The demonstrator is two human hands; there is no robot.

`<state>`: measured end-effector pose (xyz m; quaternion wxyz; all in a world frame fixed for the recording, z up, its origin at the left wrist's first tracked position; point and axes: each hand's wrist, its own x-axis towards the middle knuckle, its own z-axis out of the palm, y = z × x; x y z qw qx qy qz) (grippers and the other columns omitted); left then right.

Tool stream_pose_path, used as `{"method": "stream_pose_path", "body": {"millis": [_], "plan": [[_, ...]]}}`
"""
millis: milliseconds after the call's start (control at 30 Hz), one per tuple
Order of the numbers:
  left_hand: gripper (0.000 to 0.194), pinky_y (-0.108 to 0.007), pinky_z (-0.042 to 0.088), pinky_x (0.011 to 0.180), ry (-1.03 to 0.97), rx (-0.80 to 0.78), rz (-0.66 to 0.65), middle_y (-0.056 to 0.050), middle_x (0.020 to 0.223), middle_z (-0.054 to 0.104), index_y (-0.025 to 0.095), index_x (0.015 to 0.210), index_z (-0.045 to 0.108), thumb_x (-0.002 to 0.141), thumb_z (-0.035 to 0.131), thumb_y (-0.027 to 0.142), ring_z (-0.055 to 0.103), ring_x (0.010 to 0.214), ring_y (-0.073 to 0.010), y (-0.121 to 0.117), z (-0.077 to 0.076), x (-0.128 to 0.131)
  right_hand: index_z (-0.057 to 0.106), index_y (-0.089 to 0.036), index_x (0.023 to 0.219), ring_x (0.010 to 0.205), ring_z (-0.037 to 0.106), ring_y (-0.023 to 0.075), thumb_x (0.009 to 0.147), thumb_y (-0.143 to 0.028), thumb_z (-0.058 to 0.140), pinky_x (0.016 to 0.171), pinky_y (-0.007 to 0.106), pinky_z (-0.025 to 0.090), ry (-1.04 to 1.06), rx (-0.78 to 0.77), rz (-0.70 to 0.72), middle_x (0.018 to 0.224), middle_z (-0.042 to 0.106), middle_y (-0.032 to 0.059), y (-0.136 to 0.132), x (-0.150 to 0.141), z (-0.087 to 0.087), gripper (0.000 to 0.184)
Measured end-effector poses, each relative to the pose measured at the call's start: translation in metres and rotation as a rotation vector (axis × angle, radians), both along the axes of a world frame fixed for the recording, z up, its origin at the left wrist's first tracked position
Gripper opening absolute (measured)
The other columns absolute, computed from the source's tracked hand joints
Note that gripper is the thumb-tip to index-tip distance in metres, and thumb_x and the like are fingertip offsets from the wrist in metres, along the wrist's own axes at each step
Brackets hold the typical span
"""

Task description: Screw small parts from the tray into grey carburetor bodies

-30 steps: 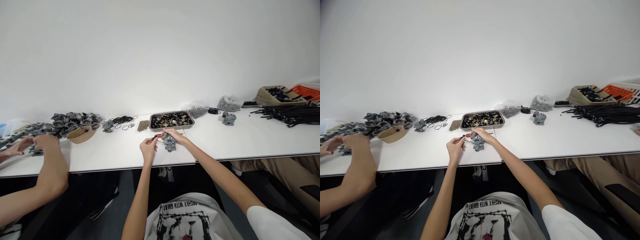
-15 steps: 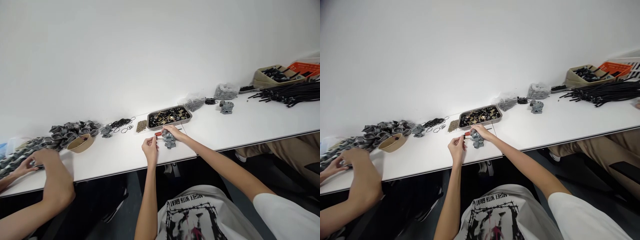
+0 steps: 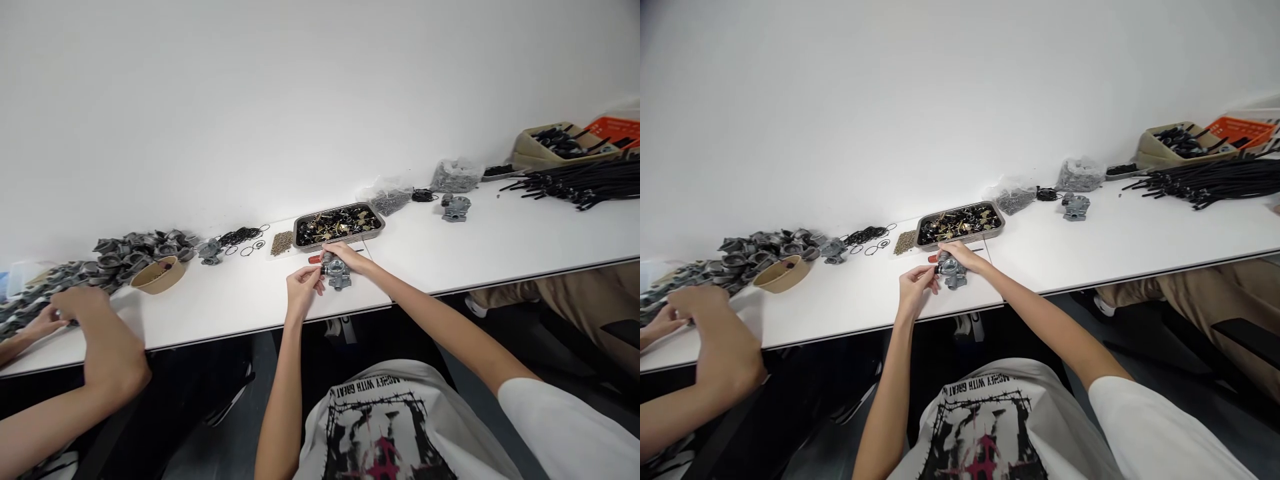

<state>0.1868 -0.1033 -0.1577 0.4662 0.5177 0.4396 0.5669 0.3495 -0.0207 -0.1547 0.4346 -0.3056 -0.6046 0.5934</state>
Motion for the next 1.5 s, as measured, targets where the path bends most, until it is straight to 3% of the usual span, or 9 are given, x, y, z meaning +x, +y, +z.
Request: {"method": "stream_pose_path", "body": {"millis": [267, 633, 1033, 1200, 1500], "plan": [[0.035, -0.024, 0.043, 0.043, 0.022, 0.057, 0.078, -0.003, 0.058, 0.065, 0.009, 0.08, 0.074, 0.069, 0.082, 0.041, 0.053, 0.042, -0.0097, 0.001, -0.007, 0.004, 0.066, -0.016, 0.077, 0.065, 0.058, 0.0149, 0.085, -0.054, 0.064, 0.058, 0.026, 0.045, -0.034, 0.069, -0.027, 0.074, 0.065, 0.0046, -0.007, 0.002, 0.004, 0.039], [0.046, -0.03, 0.05, 0.048, 0.01, 0.082, 0.04, -0.005, 0.063, 0.069, 0.01, 0.09, 0.076, 0.068, 0.083, 0.05, 0.059, 0.044, -0.0141, -0.002, -0.01, 0.001, 0.068, -0.016, 0.08, 0.071, 0.059, 0.0163, 0.089, -0.052, 0.059, 0.063, 0.027, 0.046, -0.078, 0.172, -0.031, 0.081, 0.066, 0.0063, -0.011, 0.006, 0.005, 0.038], [0.023, -0.028, 0.051, 0.055, 0.024, 0.196, 0.164, -0.003, 0.071, 0.069, 0.016, 0.091, 0.075, 0.075, 0.076, 0.032, 0.06, 0.052, -0.0118, 0.0, -0.015, 0.005, 0.066, -0.017, 0.075, 0.078, 0.057, 0.0178, 0.088, -0.043, 0.056, 0.072, 0.028, 0.044, -0.163, 0.3, -0.111, 0.078, 0.064, 0.0046, -0.006, 0.006, 0.004, 0.031], [0.029, -0.031, 0.053, 0.059, -0.022, 0.149, 0.12, -0.005, 0.064, 0.069, 0.012, 0.09, 0.074, 0.076, 0.078, 0.036, 0.063, 0.052, -0.0157, 0.001, -0.015, 0.0, 0.067, -0.017, 0.074, 0.079, 0.058, 0.0184, 0.089, -0.04, 0.054, 0.075, 0.029, 0.043, -0.177, 0.324, -0.13, 0.08, 0.065, 0.0048, -0.008, 0.005, 0.005, 0.03], [0.029, -0.025, 0.048, 0.056, -0.176, 0.065, 0.101, -0.003, 0.06, 0.067, 0.011, 0.084, 0.077, 0.062, 0.087, 0.028, 0.058, 0.052, -0.0109, 0.005, -0.02, -0.006, 0.067, -0.017, 0.076, 0.081, 0.059, 0.0183, 0.09, -0.041, 0.049, 0.076, 0.029, 0.043, -0.229, 0.356, -0.145, 0.082, 0.067, 0.0043, -0.012, 0.002, 0.005, 0.033]]}}
